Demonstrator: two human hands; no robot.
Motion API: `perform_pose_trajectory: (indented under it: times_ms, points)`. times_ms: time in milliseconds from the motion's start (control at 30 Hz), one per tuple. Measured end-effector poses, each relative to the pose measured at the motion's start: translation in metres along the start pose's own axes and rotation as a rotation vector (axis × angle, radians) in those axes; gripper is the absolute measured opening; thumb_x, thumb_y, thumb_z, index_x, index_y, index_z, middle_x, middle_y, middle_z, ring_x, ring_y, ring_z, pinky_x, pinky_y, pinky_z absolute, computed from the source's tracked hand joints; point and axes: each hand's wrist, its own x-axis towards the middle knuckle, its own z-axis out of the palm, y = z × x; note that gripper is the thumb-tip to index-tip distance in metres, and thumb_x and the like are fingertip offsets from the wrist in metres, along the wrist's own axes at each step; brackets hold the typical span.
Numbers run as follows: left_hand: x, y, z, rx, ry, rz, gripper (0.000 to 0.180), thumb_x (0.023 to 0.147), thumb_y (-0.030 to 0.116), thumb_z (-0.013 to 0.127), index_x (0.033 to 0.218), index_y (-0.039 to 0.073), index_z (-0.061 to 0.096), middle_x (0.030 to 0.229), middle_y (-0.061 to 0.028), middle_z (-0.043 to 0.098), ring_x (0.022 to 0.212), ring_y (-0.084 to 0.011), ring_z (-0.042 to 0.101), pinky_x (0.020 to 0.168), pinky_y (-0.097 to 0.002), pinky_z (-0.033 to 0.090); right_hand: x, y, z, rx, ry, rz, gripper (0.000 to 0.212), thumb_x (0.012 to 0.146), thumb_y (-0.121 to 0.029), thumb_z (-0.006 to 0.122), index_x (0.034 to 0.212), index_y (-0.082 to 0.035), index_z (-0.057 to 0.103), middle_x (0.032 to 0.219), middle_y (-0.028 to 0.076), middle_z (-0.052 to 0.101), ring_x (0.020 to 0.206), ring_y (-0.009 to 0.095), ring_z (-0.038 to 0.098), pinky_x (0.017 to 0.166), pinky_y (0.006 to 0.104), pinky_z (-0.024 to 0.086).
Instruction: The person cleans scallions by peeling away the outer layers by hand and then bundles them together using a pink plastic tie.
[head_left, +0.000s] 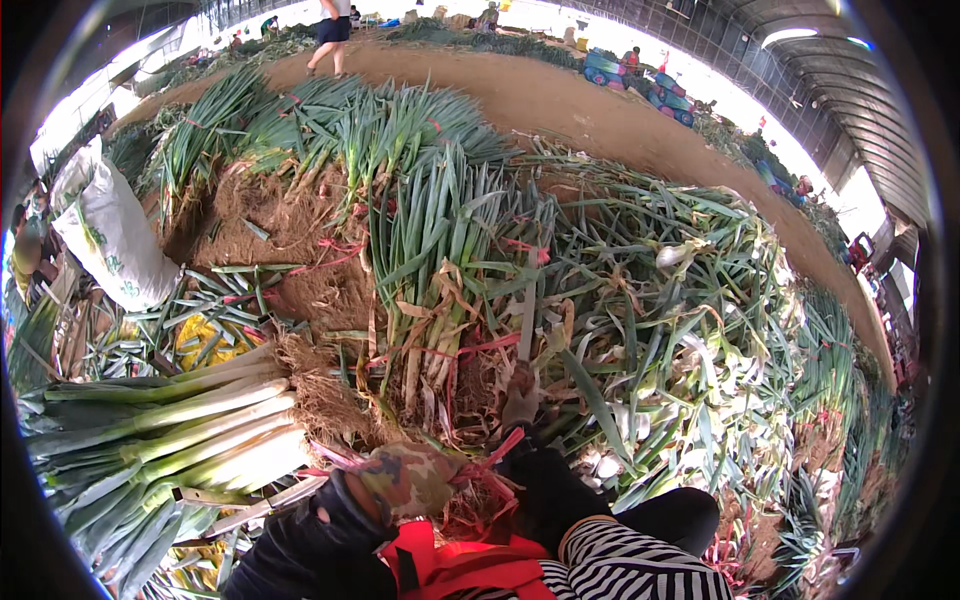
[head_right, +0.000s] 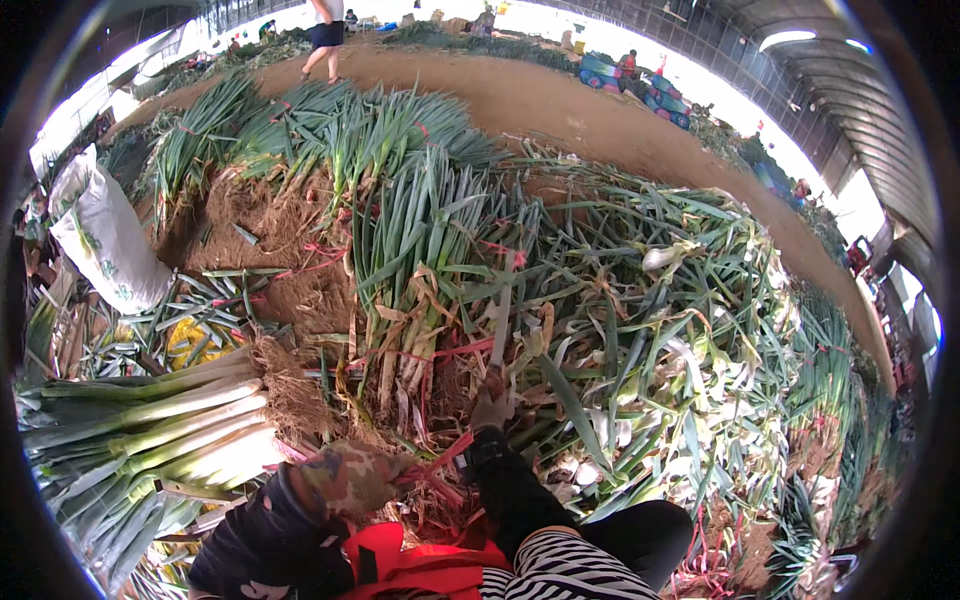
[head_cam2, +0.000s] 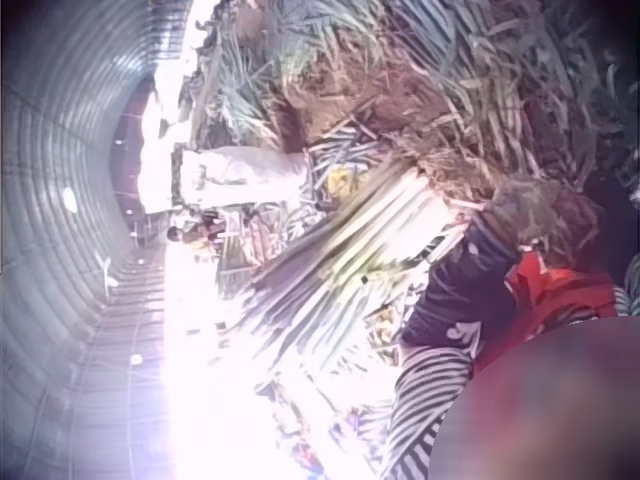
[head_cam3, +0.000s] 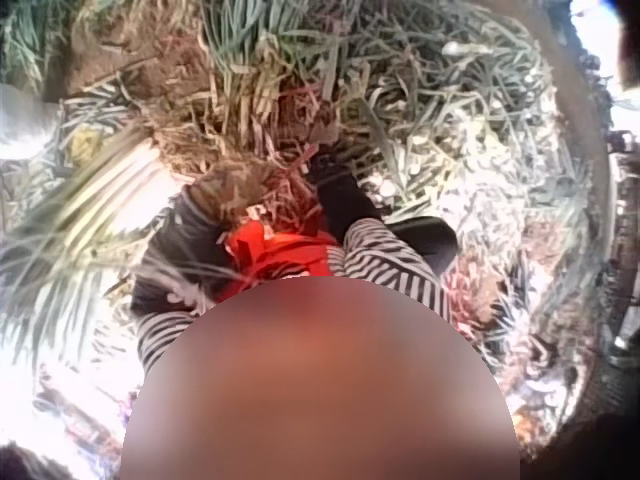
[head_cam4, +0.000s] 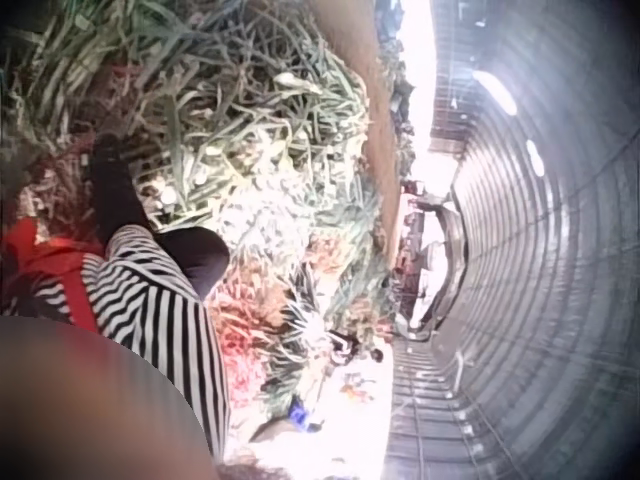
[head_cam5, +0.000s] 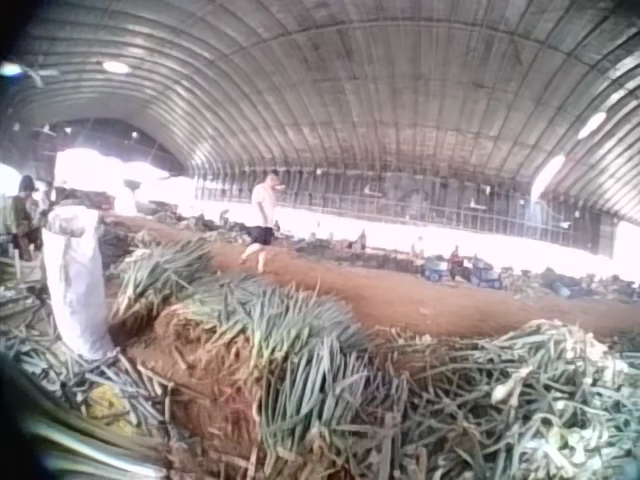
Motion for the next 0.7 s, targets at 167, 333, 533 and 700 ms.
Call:
perform_pose_trajectory:
  times_ms: [167, 333, 533, 700]
  points:
    - [-0.005, -0.009, 0.021, -0.059, 0.208, 0.168, 0.026, 0.082, 0.024, 0.053, 0.103, 0.010, 0.055, 0.072, -0.0123, 0.059, 0.071, -0.0315, 0.061, 0.063, -0.0421, 0.049, -0.026, 0.028, -0.006, -0.084, 0.038, -0.174, 0.026, 0.092, -0.013, 0.053, 0.118, -0.007, 0.055, 0.084, 0.002, 0.055, 0.075, 0.010, 0.054, 0.064, 0.0238, 0.044]
    - [-0.011, -0.019, 0.037, -0.023, 0.114, 0.169, 0.022, 0.082, 0.027, 0.055, 0.096, 0.009, 0.054, 0.072, -0.0128, 0.058, 0.070, -0.0325, 0.060, 0.064, -0.0420, 0.049, -0.064, -0.045, 0.004, 0.208, -0.293, 0.207, 0.023, 0.091, -0.026, 0.058, 0.105, -0.009, 0.055, 0.071, 0.004, 0.052, 0.062, 0.015, 0.051, 0.054, 0.0320, 0.042]
    - [-0.011, -0.003, 0.029, 0.045, 0.194, 0.199, 0.027, 0.079, 0.027, 0.057, 0.097, 0.008, 0.057, 0.075, -0.0134, 0.060, 0.075, -0.0327, 0.061, 0.068, -0.0406, 0.050, -0.133, 0.085, -0.025, 0.072, -0.516, 0.337, 0.028, 0.089, -0.035, 0.060, 0.101, -0.011, 0.055, 0.066, 0.002, 0.052, 0.049, 0.017, 0.050, 0.045, 0.0341, 0.041]
    - [-0.018, -0.014, 0.033, 0.041, 0.312, 0.336, 0.034, 0.075, 0.024, 0.058, 0.105, 0.009, 0.060, 0.081, -0.0136, 0.063, 0.081, -0.0323, 0.063, 0.072, -0.0417, 0.051, -0.216, 0.170, -0.042, 0.131, -0.649, 0.432, 0.026, 0.089, -0.033, 0.058, 0.103, -0.011, 0.057, 0.068, 0.003, 0.055, 0.050, 0.016, 0.052, 0.046, 0.0335, 0.044]
